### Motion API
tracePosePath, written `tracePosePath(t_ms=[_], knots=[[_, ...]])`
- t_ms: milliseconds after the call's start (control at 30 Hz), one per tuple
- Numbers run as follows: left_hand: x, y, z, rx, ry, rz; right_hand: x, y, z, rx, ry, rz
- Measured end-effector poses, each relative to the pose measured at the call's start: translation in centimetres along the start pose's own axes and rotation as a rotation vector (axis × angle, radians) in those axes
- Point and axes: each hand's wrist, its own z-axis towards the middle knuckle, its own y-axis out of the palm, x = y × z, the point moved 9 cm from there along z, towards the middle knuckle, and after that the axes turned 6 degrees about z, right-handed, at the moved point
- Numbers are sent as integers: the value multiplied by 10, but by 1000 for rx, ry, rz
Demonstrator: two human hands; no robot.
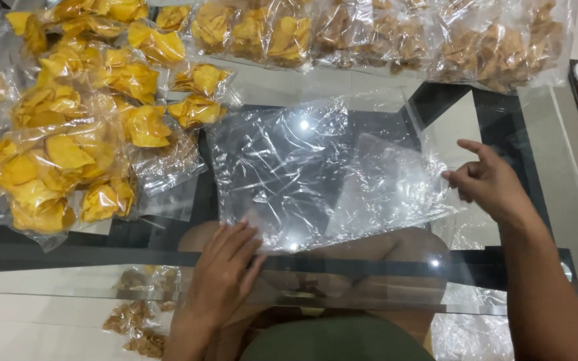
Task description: Packing small individual packets of yellow food items into a larger clear plastic bag on a glass table.
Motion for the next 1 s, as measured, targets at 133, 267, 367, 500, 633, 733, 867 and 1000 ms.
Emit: tracePosePath(t_ms=[133,267,367,500,633,733,867,1000], knots=[[-3,-4,-6,-1,29,93,11,0,17,-167,-267,628],[-6,-6,-8,56,38,86,38,-11,33,-198,-377,1056],[-10,-10,-10,84,3,124,39,-15,36,-131,-363,1147],[-18,-10,-16,140,-47,58,41,-16,38,-118,-485,1111],[-9,-39,-7,286,-61,-58,9,-8,15,-192,-602,1041],[-3,-53,-2,369,-36,-90,0,-2,10,-216,-669,911],[-9,-49,-6,431,-53,-86,-11,5,6,-136,-678,579],[-7,-50,-6,428,-87,-97,-15,9,1,-127,-631,415]])
